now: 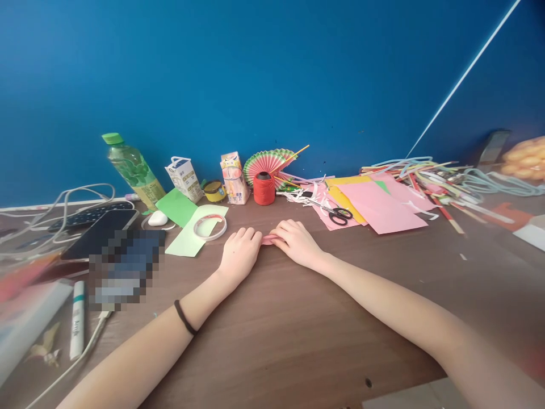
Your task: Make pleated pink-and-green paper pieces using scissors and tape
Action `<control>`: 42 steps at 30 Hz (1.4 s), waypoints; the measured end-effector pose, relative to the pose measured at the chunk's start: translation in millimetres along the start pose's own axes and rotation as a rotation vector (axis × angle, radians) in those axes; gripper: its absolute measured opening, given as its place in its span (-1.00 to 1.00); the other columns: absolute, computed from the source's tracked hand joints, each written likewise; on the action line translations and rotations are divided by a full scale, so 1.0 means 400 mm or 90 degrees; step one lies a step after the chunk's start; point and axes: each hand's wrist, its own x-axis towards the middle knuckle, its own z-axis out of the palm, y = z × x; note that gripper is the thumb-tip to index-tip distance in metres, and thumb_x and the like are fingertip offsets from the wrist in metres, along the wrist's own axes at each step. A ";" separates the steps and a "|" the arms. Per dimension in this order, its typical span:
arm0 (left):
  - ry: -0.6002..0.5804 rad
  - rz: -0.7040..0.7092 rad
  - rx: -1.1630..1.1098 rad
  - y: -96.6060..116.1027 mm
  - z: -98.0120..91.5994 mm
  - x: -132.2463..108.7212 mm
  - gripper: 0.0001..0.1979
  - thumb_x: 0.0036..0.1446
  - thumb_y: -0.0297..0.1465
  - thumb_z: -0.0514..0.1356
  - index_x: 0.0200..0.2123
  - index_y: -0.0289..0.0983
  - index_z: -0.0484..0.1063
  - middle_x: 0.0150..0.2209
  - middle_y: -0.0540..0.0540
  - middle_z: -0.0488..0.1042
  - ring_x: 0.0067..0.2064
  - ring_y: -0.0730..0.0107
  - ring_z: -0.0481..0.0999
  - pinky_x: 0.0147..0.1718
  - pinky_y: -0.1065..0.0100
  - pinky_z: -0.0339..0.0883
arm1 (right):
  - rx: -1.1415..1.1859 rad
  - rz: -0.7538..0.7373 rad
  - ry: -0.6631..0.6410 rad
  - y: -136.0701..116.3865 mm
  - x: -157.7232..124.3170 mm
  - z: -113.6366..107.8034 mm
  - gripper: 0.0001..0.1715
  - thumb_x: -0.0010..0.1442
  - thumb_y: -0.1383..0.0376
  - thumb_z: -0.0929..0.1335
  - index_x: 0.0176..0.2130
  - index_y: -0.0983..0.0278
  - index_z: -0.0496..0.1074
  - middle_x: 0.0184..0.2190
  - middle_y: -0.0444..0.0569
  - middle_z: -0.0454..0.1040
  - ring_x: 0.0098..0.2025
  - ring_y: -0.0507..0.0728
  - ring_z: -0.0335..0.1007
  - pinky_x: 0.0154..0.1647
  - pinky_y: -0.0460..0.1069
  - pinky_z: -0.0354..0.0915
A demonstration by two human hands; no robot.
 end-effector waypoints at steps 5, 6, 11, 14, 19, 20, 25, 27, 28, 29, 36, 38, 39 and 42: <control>0.002 -0.016 -0.054 -0.008 0.004 0.006 -0.70 0.24 -0.41 -0.12 -0.37 -0.29 0.38 -0.40 -0.13 0.39 -0.31 0.30 0.34 -0.34 0.31 0.13 | 0.029 -0.002 -0.002 -0.003 0.003 -0.006 -0.63 0.20 0.11 0.22 -0.17 0.29 0.41 -0.24 -0.01 0.42 -0.16 0.08 0.22 -0.16 -0.02 0.04; 0.003 -0.015 -0.070 -0.008 0.006 0.007 -0.68 0.25 -0.38 -0.13 -0.37 -0.30 0.38 -0.39 -0.13 0.40 -0.31 0.30 0.34 -0.33 0.31 0.14 | 0.040 0.002 0.000 -0.003 0.004 -0.007 -0.65 0.22 0.12 0.21 -0.18 0.29 0.42 -0.25 -0.01 0.42 -0.17 0.07 0.22 -0.16 -0.02 0.05; 0.012 0.000 -0.125 -0.013 0.014 0.008 -0.65 0.26 -0.29 -0.14 -0.30 -0.30 0.38 -0.35 -0.12 0.42 -0.28 0.33 0.34 -0.28 0.33 0.17 | 0.088 0.034 0.021 0.003 0.010 -0.009 -0.67 0.25 0.18 0.17 -0.24 0.26 0.44 -0.29 -0.05 0.45 -0.20 0.05 0.24 -0.16 -0.03 0.06; -0.002 -0.006 -0.104 -0.023 0.018 0.011 -0.69 0.25 -0.38 -0.13 -0.35 -0.30 0.38 -0.38 -0.10 0.41 -0.30 0.35 0.35 -0.32 0.37 0.17 | 0.109 0.038 0.021 0.013 0.018 -0.009 -0.71 0.24 0.22 0.20 -0.27 0.27 0.45 -0.30 -0.05 0.45 -0.21 0.06 0.24 -0.16 -0.02 0.09; -0.014 0.017 -0.115 -0.055 0.026 0.024 -0.72 0.24 -0.38 -0.09 -0.37 -0.30 0.37 -0.40 -0.08 0.41 -0.31 0.36 0.36 -0.33 0.38 0.19 | 0.182 0.025 0.001 0.031 0.031 -0.007 -0.76 0.21 0.33 0.22 -0.26 0.30 0.46 -0.34 -0.03 0.44 -0.23 0.06 0.27 -0.15 -0.03 0.17; -0.012 0.021 -0.126 -0.061 0.028 0.028 -0.72 0.23 -0.38 -0.09 -0.36 -0.30 0.38 -0.39 -0.08 0.42 -0.30 0.35 0.36 -0.32 0.38 0.20 | 0.196 0.026 0.002 0.033 0.034 -0.006 -0.76 0.21 0.35 0.22 -0.25 0.31 0.47 -0.34 -0.03 0.43 -0.23 0.06 0.28 -0.15 -0.03 0.18; 0.015 -0.049 -0.253 -0.086 0.041 0.037 -0.73 0.22 -0.45 -0.11 -0.22 -0.31 0.37 -0.28 -0.13 0.43 -0.22 0.32 0.37 -0.21 0.33 0.24 | 0.245 0.080 0.020 0.042 0.056 -0.007 -0.76 0.17 0.35 0.25 -0.25 0.33 0.49 -0.34 -0.03 0.43 -0.29 0.03 0.34 -0.17 -0.05 0.23; 0.020 -0.087 -0.332 -0.098 0.046 0.039 -0.71 0.20 -0.50 -0.13 -0.21 -0.31 0.37 -0.26 -0.13 0.43 -0.19 0.33 0.37 -0.17 0.32 0.25 | 0.259 0.098 0.000 0.053 0.070 -0.016 -0.77 0.15 0.34 0.27 -0.26 0.34 0.50 -0.33 -0.02 0.44 -0.29 0.04 0.36 -0.17 -0.05 0.24; 0.022 -0.107 -0.368 -0.103 0.048 0.040 -0.70 0.18 -0.52 -0.13 -0.21 -0.31 0.38 -0.25 -0.12 0.42 -0.18 0.33 0.37 -0.15 0.32 0.25 | 0.266 0.106 -0.020 0.061 0.077 -0.023 -0.77 0.14 0.34 0.28 -0.26 0.34 0.50 -0.32 -0.01 0.46 -0.27 0.05 0.37 -0.17 -0.04 0.24; 0.025 -0.126 -0.397 -0.109 0.051 0.041 -0.69 0.17 -0.54 -0.14 -0.22 -0.30 0.38 -0.26 -0.12 0.42 -0.17 0.33 0.37 -0.14 0.31 0.25 | 0.273 0.116 -0.039 0.071 0.084 -0.030 -0.77 0.13 0.34 0.29 -0.26 0.33 0.51 -0.30 0.00 0.48 -0.25 0.06 0.37 -0.15 -0.03 0.24; 0.037 -0.186 -0.455 -0.119 0.069 0.047 -0.69 0.12 -0.55 -0.12 -0.28 -0.27 0.40 -0.26 -0.13 0.40 -0.17 0.27 0.38 -0.12 0.22 0.27 | 0.350 0.162 -0.074 0.144 0.128 -0.027 -0.76 0.07 0.39 0.30 -0.25 0.28 0.52 -0.21 0.01 0.52 -0.15 0.12 0.40 -0.05 0.04 0.24; 0.046 -0.193 -0.458 -0.117 0.072 0.048 -0.69 0.12 -0.57 -0.12 -0.27 -0.28 0.39 -0.24 -0.14 0.40 -0.15 0.25 0.38 -0.11 0.21 0.26 | 0.356 0.167 -0.043 0.158 0.141 -0.011 -0.79 0.04 0.41 0.32 -0.31 0.30 0.53 -0.27 0.01 0.54 -0.20 0.12 0.42 -0.08 0.06 0.26; 0.049 -0.197 -0.458 -0.117 0.074 0.048 -0.69 0.11 -0.58 -0.12 -0.26 -0.28 0.39 -0.24 -0.15 0.40 -0.14 0.25 0.38 -0.10 0.20 0.26 | 0.358 0.166 -0.027 0.165 0.148 -0.004 -0.81 0.02 0.41 0.32 -0.34 0.30 0.53 -0.30 0.01 0.54 -0.23 0.12 0.42 -0.10 0.06 0.26; 0.071 -0.202 -0.466 -0.117 0.080 0.048 -0.66 0.09 -0.61 -0.13 -0.20 -0.29 0.36 -0.20 -0.17 0.37 -0.11 0.26 0.37 -0.06 0.20 0.25 | 0.377 0.172 0.015 0.184 0.162 0.010 -0.84 -0.02 0.43 0.33 -0.40 0.31 0.52 -0.37 -0.01 0.54 -0.31 0.12 0.43 -0.16 0.06 0.28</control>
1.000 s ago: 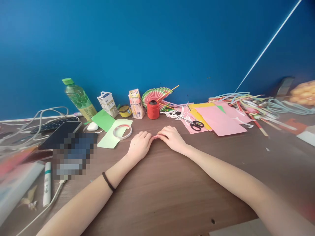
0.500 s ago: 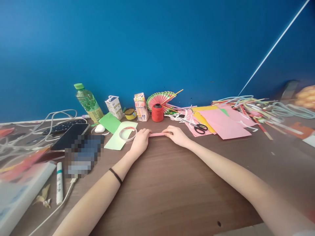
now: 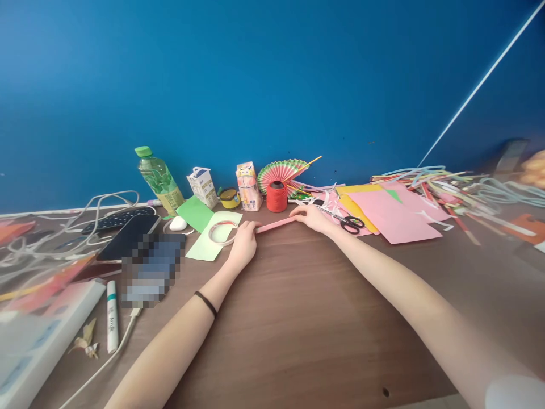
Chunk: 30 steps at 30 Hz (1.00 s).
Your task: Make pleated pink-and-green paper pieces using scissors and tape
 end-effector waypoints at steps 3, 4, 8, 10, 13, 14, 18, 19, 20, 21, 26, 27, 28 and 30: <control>0.065 0.013 -0.001 -0.002 0.004 -0.001 -0.60 0.03 -0.65 -0.12 -0.10 -0.32 0.30 -0.11 -0.21 0.29 -0.03 0.25 0.32 0.01 0.18 0.20 | 0.013 -0.007 0.038 0.005 0.009 -0.001 -0.85 -0.04 0.44 0.32 -0.43 0.31 0.50 -0.37 -0.02 0.54 -0.31 0.11 0.43 -0.19 0.05 0.29; 0.090 0.015 0.003 -0.002 0.005 -0.002 -0.57 0.00 -0.67 -0.12 -0.07 -0.33 0.27 -0.08 -0.23 0.26 0.00 0.24 0.29 0.04 0.17 0.17 | 0.013 -0.012 0.059 0.003 0.011 0.001 -0.84 -0.03 0.43 0.31 -0.42 0.31 0.49 -0.36 -0.02 0.53 -0.29 0.11 0.42 -0.18 0.04 0.29; 0.127 -0.012 0.021 0.001 0.006 -0.003 -0.53 -0.07 -0.69 -0.09 -0.05 -0.36 0.23 -0.06 -0.26 0.21 0.04 0.16 0.23 0.07 0.10 0.12 | 0.013 -0.034 0.154 -0.017 0.015 0.026 -0.81 0.02 0.41 0.26 -0.34 0.31 0.44 -0.28 -0.01 0.49 -0.22 0.11 0.38 -0.17 0.03 0.27; 0.114 -0.029 0.027 0.001 0.006 -0.002 -0.56 -0.08 -0.68 -0.08 -0.08 -0.37 0.25 -0.08 -0.27 0.22 0.03 0.14 0.25 0.06 0.09 0.14 | 0.010 -0.055 0.166 -0.028 0.018 0.044 -0.83 0.01 0.39 0.26 -0.35 0.30 0.42 -0.30 -0.03 0.47 -0.24 0.10 0.36 -0.17 0.03 0.26; 0.109 -0.037 0.031 0.000 0.005 -0.001 -0.59 -0.06 -0.67 -0.09 -0.11 -0.36 0.26 -0.10 -0.26 0.23 0.01 0.15 0.28 0.04 0.10 0.17 | -0.001 -0.085 0.147 -0.035 0.022 0.066 -0.88 -0.01 0.39 0.28 -0.39 0.28 0.40 -0.35 -0.06 0.44 -0.29 0.08 0.33 -0.20 0.01 0.25; 0.114 -0.039 0.034 0.001 0.004 -0.002 -0.60 -0.06 -0.66 -0.09 -0.12 -0.36 0.26 -0.11 -0.26 0.24 0.01 0.15 0.28 0.03 0.10 0.17 | -0.004 -0.087 0.142 -0.036 0.024 0.072 -0.89 -0.02 0.39 0.29 -0.40 0.28 0.39 -0.36 -0.07 0.43 -0.30 0.08 0.32 -0.21 0.01 0.24; 0.112 -0.017 0.082 0.010 0.002 -0.005 -0.61 -0.06 -0.66 -0.08 -0.14 -0.38 0.29 -0.11 -0.27 0.29 0.00 0.16 0.29 0.02 0.12 0.19 | -0.012 -0.078 0.146 -0.032 0.031 0.093 -0.90 -0.06 0.41 0.30 -0.41 0.27 0.34 -0.38 -0.08 0.36 -0.33 0.07 0.29 -0.24 0.00 0.24; 0.097 0.014 0.102 0.014 0.003 -0.006 -0.62 -0.05 -0.65 -0.07 -0.14 -0.37 0.31 -0.07 -0.27 0.29 0.02 0.16 0.28 0.03 0.12 0.18 | -0.014 -0.076 0.148 -0.032 0.032 0.098 -0.90 -0.06 0.41 0.30 -0.42 0.27 0.32 -0.38 -0.08 0.34 -0.33 0.07 0.28 -0.24 0.00 0.24; 0.075 0.052 0.122 0.017 0.004 -0.007 -0.63 -0.02 -0.63 -0.06 -0.13 -0.35 0.32 -0.03 -0.25 0.30 0.04 0.16 0.27 0.05 0.12 0.15 | -0.016 -0.076 0.150 -0.032 0.033 0.103 -0.90 -0.07 0.40 0.31 -0.42 0.27 0.31 -0.37 -0.09 0.32 -0.32 0.07 0.27 -0.23 0.00 0.24; 0.048 0.089 0.141 0.020 0.006 -0.008 -0.63 0.01 -0.60 -0.06 -0.11 -0.33 0.32 0.01 -0.23 0.30 0.08 0.16 0.24 0.07 0.11 0.13 | -0.020 -0.078 0.150 -0.032 0.033 0.107 -0.90 -0.07 0.40 0.32 -0.42 0.27 0.30 -0.37 -0.09 0.31 -0.32 0.07 0.26 -0.21 0.01 0.23; -0.033 0.097 0.206 0.024 0.017 -0.009 -0.67 0.10 -0.49 -0.04 -0.09 -0.33 0.37 0.04 -0.21 0.31 0.13 0.13 0.19 0.08 0.12 0.11 | -0.062 -0.107 0.122 -0.023 0.011 0.076 -0.84 -0.08 0.29 0.36 -0.41 0.26 0.29 -0.32 -0.07 0.31 -0.22 0.11 0.25 -0.12 0.05 0.19; -0.035 0.086 0.215 0.023 0.017 -0.010 -0.67 0.10 -0.48 -0.04 -0.10 -0.34 0.37 0.03 -0.22 0.32 0.11 0.12 0.21 0.07 0.12 0.13 | -0.060 -0.092 0.124 -0.016 0.003 0.056 -0.83 -0.06 0.26 0.35 -0.40 0.26 0.30 -0.33 -0.07 0.31 -0.23 0.12 0.26 -0.13 0.05 0.20; -0.037 0.078 0.223 0.024 0.018 -0.010 -0.67 0.09 -0.48 -0.03 -0.10 -0.34 0.38 0.02 -0.23 0.32 0.08 0.12 0.23 0.04 0.12 0.15 | -0.060 -0.068 0.131 -0.008 -0.005 0.032 -0.84 -0.03 0.24 0.33 -0.39 0.26 0.30 -0.33 -0.07 0.33 -0.23 0.12 0.27 -0.14 0.06 0.20; -0.037 0.069 0.238 0.025 0.016 -0.012 -0.67 0.08 -0.46 0.00 -0.08 -0.35 0.37 -0.01 -0.25 0.31 0.03 0.10 0.25 0.01 0.12 0.17 | -0.070 -0.021 0.176 0.014 -0.023 -0.028 -0.88 0.01 0.25 0.28 -0.41 0.26 0.29 -0.34 -0.06 0.36 -0.23 0.12 0.28 -0.13 0.06 0.20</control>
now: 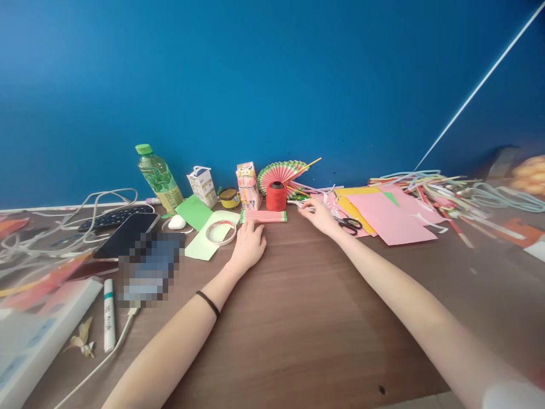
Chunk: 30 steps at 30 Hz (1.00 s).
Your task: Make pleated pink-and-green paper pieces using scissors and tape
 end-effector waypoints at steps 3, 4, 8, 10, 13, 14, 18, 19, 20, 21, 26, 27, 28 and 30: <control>-0.001 -0.005 0.015 0.005 -0.005 -0.002 -0.67 0.08 -0.46 0.00 -0.08 -0.35 0.37 -0.05 -0.24 0.31 -0.02 0.10 0.26 -0.04 0.12 0.19 | -0.119 0.085 0.120 0.051 0.000 -0.095 -0.90 -0.03 0.36 0.25 -0.40 0.27 0.30 -0.30 -0.01 0.36 -0.18 0.15 0.26 -0.11 0.07 0.18; -0.001 -0.005 0.017 0.006 -0.006 -0.003 -0.67 0.08 -0.46 -0.01 -0.09 -0.34 0.38 -0.07 -0.23 0.31 -0.04 0.10 0.26 -0.05 0.12 0.19 | -0.171 0.127 0.154 0.068 -0.002 -0.123 -0.89 -0.05 0.37 0.25 -0.39 0.28 0.31 -0.28 0.01 0.35 -0.16 0.17 0.24 -0.12 0.08 0.18; -0.011 -0.010 0.015 0.010 -0.007 -0.003 -0.67 0.09 -0.46 -0.03 -0.08 -0.34 0.37 -0.11 -0.24 0.33 -0.06 0.10 0.26 -0.08 0.12 0.20 | -0.332 0.268 0.188 0.122 -0.020 -0.195 -0.75 -0.05 0.31 0.27 -0.27 0.28 0.32 -0.19 0.08 0.30 -0.11 0.23 0.21 -0.17 0.08 0.18; -0.021 -0.016 0.009 0.009 -0.006 -0.003 -0.65 0.10 -0.46 -0.04 -0.05 -0.34 0.35 -0.10 -0.24 0.33 -0.06 0.09 0.26 -0.10 0.11 0.20 | -0.386 0.329 0.141 0.138 -0.032 -0.208 -0.58 -0.06 0.20 0.32 -0.17 0.30 0.31 -0.17 0.11 0.29 -0.14 0.25 0.24 -0.20 0.08 0.18; -0.027 -0.020 -0.003 0.007 -0.004 -0.004 -0.65 0.10 -0.47 -0.04 -0.04 -0.31 0.34 -0.09 -0.23 0.33 -0.05 0.10 0.26 -0.11 0.12 0.21 | -0.427 0.355 0.073 0.151 -0.041 -0.210 -0.50 -0.05 0.14 0.33 -0.12 0.34 0.33 -0.16 0.14 0.30 -0.19 0.24 0.30 -0.24 0.05 0.19; -0.027 -0.021 -0.007 0.006 -0.004 -0.004 -0.65 0.10 -0.47 -0.03 -0.05 -0.30 0.34 -0.09 -0.22 0.33 -0.05 0.10 0.26 -0.11 0.12 0.21 | -0.433 0.351 0.062 0.152 -0.042 -0.210 -0.52 -0.04 0.15 0.33 -0.13 0.35 0.34 -0.16 0.15 0.32 -0.21 0.23 0.31 -0.25 0.03 0.20; -0.029 -0.018 -0.013 0.006 -0.006 -0.004 -0.64 0.10 -0.47 -0.03 -0.04 -0.34 0.34 -0.09 -0.24 0.33 -0.05 0.08 0.26 -0.10 0.11 0.20 | -0.436 0.332 0.051 0.155 -0.038 -0.212 -0.60 0.00 0.22 0.32 -0.17 0.41 0.40 -0.17 0.18 0.36 -0.26 0.18 0.35 -0.30 -0.01 0.21; -0.029 -0.016 -0.015 0.005 -0.006 -0.005 -0.64 0.10 -0.47 -0.03 -0.04 -0.34 0.34 -0.09 -0.25 0.33 -0.05 0.07 0.26 -0.10 0.10 0.20 | -0.435 0.327 0.053 0.155 -0.038 -0.214 -0.62 0.02 0.23 0.31 -0.18 0.41 0.41 -0.18 0.18 0.37 -0.26 0.17 0.36 -0.29 -0.02 0.22; -0.029 -0.014 -0.015 0.005 -0.007 -0.005 -0.64 0.10 -0.47 -0.03 -0.03 -0.34 0.34 -0.10 -0.25 0.34 -0.04 0.07 0.26 -0.10 0.10 0.20 | -0.435 0.322 0.055 0.156 -0.039 -0.217 -0.64 0.03 0.23 0.31 -0.20 0.41 0.41 -0.19 0.17 0.38 -0.26 0.16 0.36 -0.29 -0.03 0.22; -0.030 -0.013 -0.015 0.005 -0.007 -0.005 -0.64 0.10 -0.47 -0.04 -0.03 -0.34 0.34 -0.09 -0.25 0.34 -0.04 0.07 0.27 -0.11 0.10 0.20 | -0.435 0.318 0.056 0.158 -0.040 -0.220 -0.66 0.05 0.23 0.29 -0.21 0.41 0.42 -0.20 0.16 0.39 -0.26 0.15 0.36 -0.27 -0.03 0.22; -0.037 -0.010 -0.012 0.005 -0.006 -0.004 -0.63 0.11 -0.48 -0.04 -0.03 -0.33 0.34 -0.06 -0.23 0.36 -0.03 0.09 0.28 -0.10 0.11 0.21 | -0.459 0.306 0.050 0.161 -0.052 -0.234 -0.68 0.03 0.36 0.30 -0.19 0.46 0.42 -0.17 0.19 0.40 -0.20 0.16 0.36 -0.19 -0.03 0.22; -0.037 -0.010 -0.012 0.006 -0.005 -0.004 -0.63 0.11 -0.48 -0.04 -0.02 -0.32 0.34 -0.05 -0.22 0.36 -0.02 0.09 0.28 -0.10 0.11 0.21 | -0.466 0.302 0.045 0.160 -0.054 -0.236 -0.66 0.01 0.36 0.31 -0.17 0.46 0.42 -0.16 0.20 0.39 -0.18 0.17 0.35 -0.19 -0.03 0.22; -0.036 -0.009 -0.013 0.006 -0.005 -0.004 -0.63 0.11 -0.48 -0.05 -0.02 -0.32 0.34 -0.04 -0.21 0.36 -0.02 0.09 0.28 -0.09 0.11 0.21 | -0.472 0.299 0.039 0.158 -0.054 -0.237 -0.64 0.01 0.36 0.31 -0.16 0.46 0.41 -0.15 0.21 0.39 -0.18 0.17 0.35 -0.19 -0.03 0.22; -0.035 -0.006 -0.014 0.007 -0.004 -0.005 -0.61 0.11 -0.48 -0.05 0.00 -0.30 0.33 -0.01 -0.20 0.36 0.00 0.10 0.28 -0.07 0.11 0.20 | -0.487 0.295 0.025 0.152 -0.054 -0.240 -0.64 0.01 0.39 0.30 -0.14 0.45 0.41 -0.15 0.20 0.41 -0.17 0.18 0.36 -0.21 -0.03 0.22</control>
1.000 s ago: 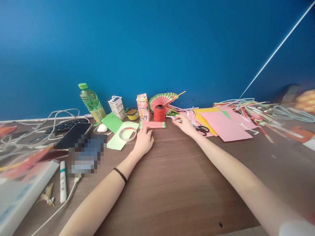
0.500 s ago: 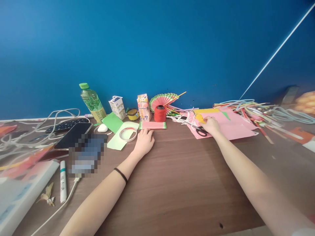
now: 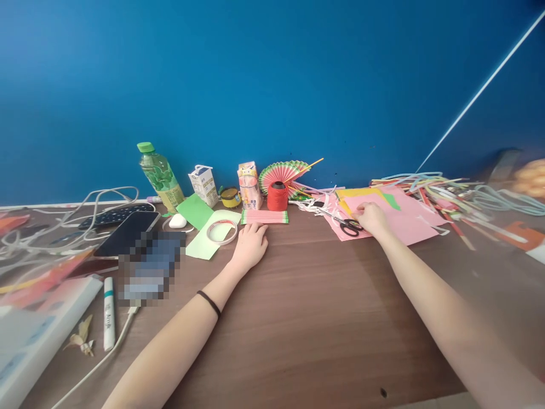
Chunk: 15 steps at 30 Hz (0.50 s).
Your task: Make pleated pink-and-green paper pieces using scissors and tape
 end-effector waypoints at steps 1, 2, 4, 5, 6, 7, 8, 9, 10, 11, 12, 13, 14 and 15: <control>-0.001 0.001 0.000 0.001 0.000 0.000 -0.61 0.11 -0.48 -0.05 0.01 -0.29 0.33 0.01 -0.19 0.36 0.01 0.11 0.28 -0.05 0.11 0.19 | -0.010 -0.003 -0.005 -0.002 0.000 -0.003 -0.64 0.01 0.43 0.28 -0.14 0.44 0.41 -0.16 0.20 0.42 -0.17 0.18 0.37 -0.23 -0.03 0.22; -0.003 0.001 -0.001 0.001 -0.001 -0.001 -0.60 0.11 -0.49 -0.05 0.02 -0.29 0.33 0.03 -0.18 0.36 0.02 0.11 0.27 -0.04 0.11 0.18 | -0.022 -0.004 -0.010 -0.005 0.000 -0.006 -0.64 0.01 0.46 0.26 -0.15 0.43 0.42 -0.18 0.19 0.44 -0.19 0.19 0.38 -0.26 -0.03 0.21; -0.006 0.000 -0.003 0.002 -0.004 -0.002 -0.59 0.10 -0.49 -0.05 0.03 -0.29 0.32 0.06 -0.17 0.35 0.05 0.12 0.26 -0.01 0.10 0.16 | -0.045 -0.005 -0.023 -0.013 0.001 -0.011 -0.64 -0.01 0.50 0.23 -0.19 0.41 0.43 -0.24 0.20 0.46 -0.22 0.20 0.39 -0.33 -0.03 0.20; -0.006 -0.001 -0.006 0.002 -0.005 -0.002 -0.58 0.11 -0.49 -0.06 0.03 -0.29 0.32 0.07 -0.16 0.34 0.07 0.12 0.26 0.00 0.10 0.16 | -0.057 -0.007 -0.029 -0.019 0.002 -0.013 -0.66 -0.02 0.50 0.23 -0.21 0.41 0.44 -0.26 0.20 0.47 -0.25 0.20 0.40 -0.36 -0.03 0.19; -0.006 -0.001 -0.010 0.002 -0.006 -0.003 -0.58 0.11 -0.49 -0.06 0.04 -0.28 0.32 0.08 -0.15 0.34 0.08 0.12 0.25 0.01 0.10 0.15 | -0.068 -0.011 -0.035 -0.025 0.002 -0.015 -0.67 -0.02 0.50 0.24 -0.23 0.41 0.44 -0.28 0.21 0.47 -0.27 0.21 0.40 -0.39 -0.03 0.18; -0.006 0.000 -0.013 0.002 -0.007 -0.003 -0.57 0.11 -0.49 -0.06 0.05 -0.27 0.30 0.09 -0.15 0.33 0.10 0.13 0.25 0.02 0.10 0.14 | -0.079 -0.017 -0.039 -0.032 0.002 -0.016 -0.69 -0.02 0.50 0.24 -0.24 0.41 0.44 -0.29 0.22 0.47 -0.28 0.21 0.41 -0.41 -0.03 0.17; -0.007 0.002 -0.017 0.002 -0.008 -0.003 -0.56 0.10 -0.50 -0.06 0.07 -0.26 0.28 0.09 -0.15 0.33 0.11 0.14 0.25 0.03 0.10 0.14 | -0.089 -0.026 -0.042 -0.039 0.001 -0.017 -0.69 -0.02 0.50 0.24 -0.24 0.41 0.43 -0.31 0.22 0.47 -0.29 0.21 0.41 -0.42 -0.03 0.16; -0.009 0.004 -0.020 0.002 -0.008 -0.003 -0.54 0.10 -0.50 -0.06 0.08 -0.26 0.26 0.09 -0.16 0.33 0.12 0.15 0.24 0.03 0.10 0.13 | -0.097 -0.035 -0.044 -0.046 -0.001 -0.019 -0.69 -0.01 0.50 0.24 -0.23 0.41 0.42 -0.33 0.22 0.47 -0.30 0.21 0.41 -0.43 -0.03 0.16; -0.012 0.007 -0.022 0.001 -0.008 -0.002 -0.54 0.10 -0.51 -0.06 0.09 -0.26 0.25 0.09 -0.16 0.33 0.13 0.16 0.24 0.04 0.10 0.12 | -0.105 -0.046 -0.046 -0.053 -0.004 -0.020 -0.69 0.01 0.50 0.23 -0.21 0.42 0.41 -0.35 0.22 0.47 -0.30 0.21 0.41 -0.44 -0.03 0.15; -0.014 0.009 -0.023 0.001 -0.007 -0.002 -0.54 0.09 -0.51 -0.06 0.09 -0.26 0.25 0.09 -0.17 0.33 0.13 0.17 0.23 0.06 0.10 0.11 | -0.111 -0.057 -0.048 -0.060 -0.007 -0.021 -0.68 0.02 0.50 0.22 -0.19 0.42 0.40 -0.36 0.22 0.47 -0.30 0.22 0.41 -0.45 -0.03 0.14; -0.013 0.011 -0.024 0.000 -0.007 -0.001 -0.55 0.09 -0.52 -0.06 0.07 -0.26 0.27 0.09 -0.17 0.33 0.14 0.17 0.22 0.06 0.09 0.10 | -0.117 -0.066 -0.050 -0.065 -0.011 -0.023 -0.67 0.04 0.50 0.21 -0.17 0.42 0.39 -0.36 0.22 0.46 -0.30 0.22 0.41 -0.45 -0.03 0.14; -0.009 0.013 -0.025 0.000 -0.006 -0.001 -0.58 0.09 -0.52 -0.06 0.03 -0.26 0.30 0.08 -0.17 0.34 0.14 0.16 0.22 0.07 0.09 0.09 | -0.122 -0.074 -0.051 -0.069 -0.014 -0.025 -0.67 0.04 0.50 0.21 -0.17 0.42 0.38 -0.36 0.22 0.46 -0.29 0.22 0.41 -0.45 -0.03 0.13; -0.001 0.014 -0.026 0.000 -0.006 -0.001 -0.60 0.09 -0.52 -0.06 -0.01 -0.26 0.33 0.07 -0.17 0.34 0.13 0.16 0.22 0.07 0.09 0.09 | -0.126 -0.078 -0.052 -0.072 -0.016 -0.028 -0.66 0.04 0.50 0.20 -0.16 0.42 0.38 -0.36 0.22 0.46 -0.28 0.23 0.40 -0.45 -0.02 0.13; 0.008 0.016 -0.029 -0.001 -0.005 -0.001 -0.63 0.09 -0.52 -0.05 -0.05 -0.26 0.36 0.05 -0.17 0.35 0.12 0.15 0.24 0.06 0.10 0.10 | -0.130 -0.080 -0.052 -0.074 -0.018 -0.033 -0.66 0.04 0.51 0.20 -0.16 0.43 0.38 -0.35 0.23 0.46 -0.27 0.23 0.40 -0.45 -0.02 0.13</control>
